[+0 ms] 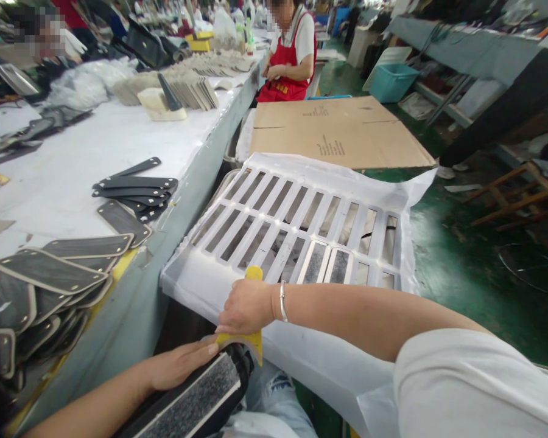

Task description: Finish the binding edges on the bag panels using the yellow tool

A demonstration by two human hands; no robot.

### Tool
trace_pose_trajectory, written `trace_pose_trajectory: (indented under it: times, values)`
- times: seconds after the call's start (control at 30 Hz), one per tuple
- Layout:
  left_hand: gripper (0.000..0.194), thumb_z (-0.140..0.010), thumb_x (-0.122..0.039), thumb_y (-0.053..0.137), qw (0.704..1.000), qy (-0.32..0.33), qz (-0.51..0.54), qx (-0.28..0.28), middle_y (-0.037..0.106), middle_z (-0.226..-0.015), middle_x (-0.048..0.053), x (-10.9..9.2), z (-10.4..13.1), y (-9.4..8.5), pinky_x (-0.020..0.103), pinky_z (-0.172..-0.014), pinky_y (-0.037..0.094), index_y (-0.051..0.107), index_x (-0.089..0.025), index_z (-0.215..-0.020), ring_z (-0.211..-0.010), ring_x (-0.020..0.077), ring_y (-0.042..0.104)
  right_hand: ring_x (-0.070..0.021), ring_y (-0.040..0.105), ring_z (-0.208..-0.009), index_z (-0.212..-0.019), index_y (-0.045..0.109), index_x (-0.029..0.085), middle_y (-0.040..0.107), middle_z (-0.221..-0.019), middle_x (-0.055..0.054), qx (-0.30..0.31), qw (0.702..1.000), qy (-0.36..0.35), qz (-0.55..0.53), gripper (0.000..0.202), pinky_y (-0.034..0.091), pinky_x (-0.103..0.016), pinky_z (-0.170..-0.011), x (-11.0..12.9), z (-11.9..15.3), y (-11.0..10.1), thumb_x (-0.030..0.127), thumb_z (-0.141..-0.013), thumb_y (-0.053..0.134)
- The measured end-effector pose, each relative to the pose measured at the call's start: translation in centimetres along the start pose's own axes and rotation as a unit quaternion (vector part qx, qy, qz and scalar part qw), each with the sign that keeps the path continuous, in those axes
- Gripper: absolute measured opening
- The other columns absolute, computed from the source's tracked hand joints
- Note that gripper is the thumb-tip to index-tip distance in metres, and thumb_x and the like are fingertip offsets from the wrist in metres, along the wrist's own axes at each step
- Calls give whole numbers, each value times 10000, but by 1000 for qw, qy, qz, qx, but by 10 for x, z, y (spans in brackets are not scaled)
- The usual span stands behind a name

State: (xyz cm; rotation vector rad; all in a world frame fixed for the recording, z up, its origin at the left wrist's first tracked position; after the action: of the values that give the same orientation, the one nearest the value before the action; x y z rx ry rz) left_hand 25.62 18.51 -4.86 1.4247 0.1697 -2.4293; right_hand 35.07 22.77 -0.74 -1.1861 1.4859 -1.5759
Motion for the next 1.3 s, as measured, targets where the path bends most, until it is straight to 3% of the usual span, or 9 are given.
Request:
trace_pose_trajectory:
  times: [0.2,0.37,0.57,0.73,0.87,1.0,1.07,1.2,1.3]
  values:
    - [586,-952,-532,292,1000,13,-4,-4,381,-1488,26,-6,-4,1,368,-1174,147,341,-220,-1445,-1376,229,306,-140,551,-560,-673,587,187,656,-637,-13,-11,999,30,-13,389,286,-316,-568,3,13,1,378,-959,405]
    - [537,-974,-487,258,999,44,-16,3,444,-1445,22,-13,-11,5,344,-1161,193,372,-226,-1429,-1343,211,363,-131,552,-558,-674,569,172,649,-631,-23,-48,994,95,-25,413,275,-317,-571,8,35,3,354,-982,363]
    - [528,-978,-477,248,998,57,-17,0,558,-1313,59,-17,-15,7,334,-1115,265,481,-177,-1345,-1227,210,470,-150,565,-570,-706,586,160,653,-653,-45,-15,981,188,-44,399,310,-326,-571,17,46,4,325,-981,349]
    - [522,-969,-496,266,997,67,-6,-36,639,-1166,54,-14,-13,2,325,-1052,337,572,-168,-1236,-1094,204,549,-158,567,-573,-718,578,155,647,-666,-53,4,964,256,-71,387,332,-324,-566,26,51,4,293,-983,331]
    - [538,-960,-504,262,991,47,111,-52,637,-1213,41,-4,-8,-5,353,-1056,337,587,-190,-1251,-1151,227,540,-144,539,-561,-720,574,152,631,-653,-51,-6,959,267,-90,391,339,-316,-584,32,58,6,279,-986,316]
    - [449,-871,-415,492,970,58,230,-46,640,-1218,74,2,-3,-12,388,-1022,371,632,-154,-1208,-1138,278,552,-121,458,-538,-674,521,169,564,-607,-20,-24,960,245,-134,429,334,-302,-608,38,69,2,335,-989,282]
    - [424,-826,-358,573,968,56,242,-35,630,-1238,72,4,-1,-14,378,-1022,362,641,-167,-1199,-1147,278,547,-113,426,-542,-651,471,174,507,-594,-5,-52,933,300,-192,441,330,-286,-607,30,79,-2,357,-994,262]
    - [462,-810,-372,614,966,26,257,-7,672,-1143,69,9,-1,-13,347,-911,421,613,-194,-1236,-988,241,615,-101,359,-526,-620,383,188,368,-575,31,-130,816,437,-356,489,296,-248,-535,16,100,-1,485,-985,250]
    - [464,-792,-359,633,961,11,275,-4,693,-1054,58,11,-2,-11,297,-818,438,619,-197,-1227,-884,202,624,-109,334,-542,-610,388,188,339,-582,30,-163,763,473,-409,543,281,-255,-528,18,103,8,582,-953,240]
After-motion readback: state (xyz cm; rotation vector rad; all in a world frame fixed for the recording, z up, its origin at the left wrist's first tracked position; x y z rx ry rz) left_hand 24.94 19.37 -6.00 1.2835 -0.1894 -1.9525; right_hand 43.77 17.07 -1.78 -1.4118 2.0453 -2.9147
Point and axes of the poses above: each hand's wrist, its own z-axis away from the middle knuckle, its own y-axis out of the palm, x = y × z, the point moved 7 cm from there along -z, towards the middle knuckle
